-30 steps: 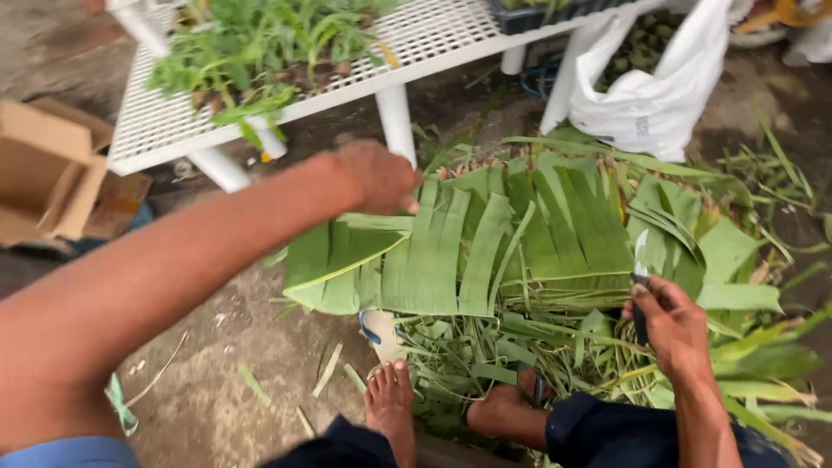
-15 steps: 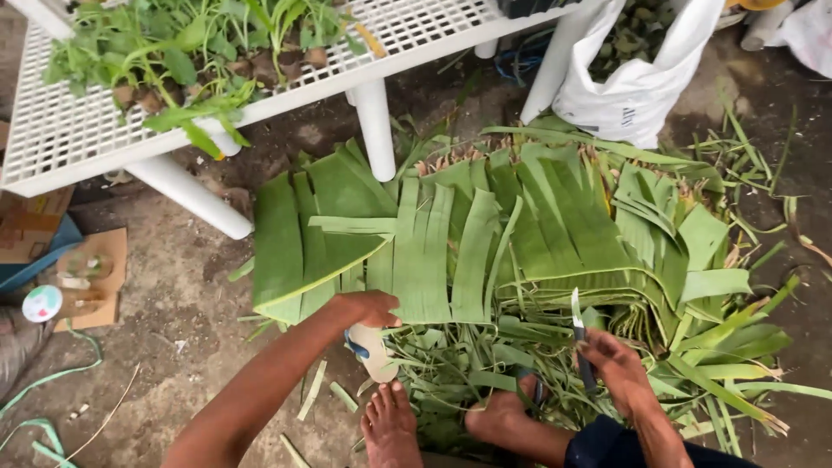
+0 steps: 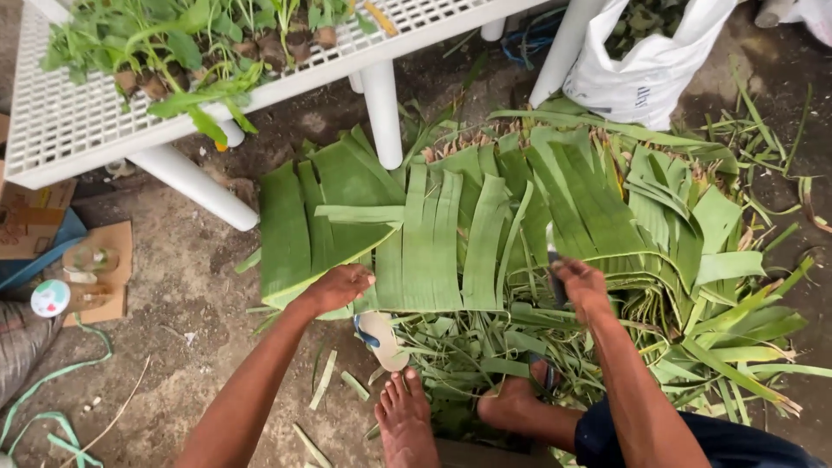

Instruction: Using a knife to strip banana leaves from the midrib and shred them into uniform strips for processing.

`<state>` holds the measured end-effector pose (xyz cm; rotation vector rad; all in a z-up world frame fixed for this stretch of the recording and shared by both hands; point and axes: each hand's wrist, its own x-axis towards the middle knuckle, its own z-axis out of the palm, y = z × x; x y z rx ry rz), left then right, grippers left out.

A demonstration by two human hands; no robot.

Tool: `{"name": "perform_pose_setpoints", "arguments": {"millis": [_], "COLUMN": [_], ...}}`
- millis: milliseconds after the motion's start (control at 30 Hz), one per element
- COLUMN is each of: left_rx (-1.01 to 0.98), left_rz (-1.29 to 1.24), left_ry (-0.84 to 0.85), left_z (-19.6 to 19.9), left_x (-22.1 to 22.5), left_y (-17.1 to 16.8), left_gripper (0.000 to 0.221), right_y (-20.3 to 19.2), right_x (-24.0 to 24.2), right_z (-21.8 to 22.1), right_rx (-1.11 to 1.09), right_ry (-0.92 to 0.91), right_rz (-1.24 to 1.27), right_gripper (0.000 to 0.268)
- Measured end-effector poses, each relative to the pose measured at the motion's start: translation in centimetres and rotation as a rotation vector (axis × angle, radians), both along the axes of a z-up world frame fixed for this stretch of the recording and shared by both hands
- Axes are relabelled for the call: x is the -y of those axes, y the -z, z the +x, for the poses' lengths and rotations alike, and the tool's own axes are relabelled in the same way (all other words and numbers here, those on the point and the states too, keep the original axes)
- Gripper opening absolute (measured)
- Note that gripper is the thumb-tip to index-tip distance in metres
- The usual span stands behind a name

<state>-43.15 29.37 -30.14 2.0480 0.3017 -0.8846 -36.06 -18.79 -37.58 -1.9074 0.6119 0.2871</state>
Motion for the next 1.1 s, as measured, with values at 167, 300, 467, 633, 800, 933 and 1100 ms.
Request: {"name": "perform_pose_setpoints", "arguments": {"millis": [167, 300, 467, 633, 800, 933, 1100], "left_rx": [-0.031, -0.031, -0.118, -0.375, -0.477, -0.384, -0.176], "left_rz": [0.030, -0.001, -0.279, -0.575, -0.922, -1.184, -1.186], "left_ry": [-0.040, -0.090, -0.251, -0.326, -0.622, -0.878, -1.232], "left_z": [-0.8, -2.0, -5.6, -8.4, -9.3, -7.2, -3.8], "left_x": [-0.1, 1.4, 6.5, 12.5, 16.8, 18.0, 18.1], "left_y": [4.0, 5.0, 4.2, 5.5, 5.8, 3.5, 5.3], "left_gripper": [0.048, 0.051, 0.045, 0.078, 0.098, 0.127, 0.020], "right_y": [0.0, -0.7, 4.6, 4.6, -0.5, -4.2, -4.6], "right_x": [0.6, -4.4, -6.2, -7.8, -11.2, -12.7, -11.5], "right_z": [-0.4, -4.4, -6.5, -7.7, -7.7, -8.7, -8.1], "right_rx": [0.070, -0.123, -0.159, -0.296, -0.255, -0.239, -0.126], "right_ry": [-0.369, -0.448, -0.473, -0.330, -0.010, -0.070, -0.061], "right_rz": [-0.425, -0.114, -0.080, 0.055, 0.491, 0.586, 0.782], "right_gripper": [0.062, 0.063, 0.051, 0.042, 0.021, 0.014, 0.013]}}
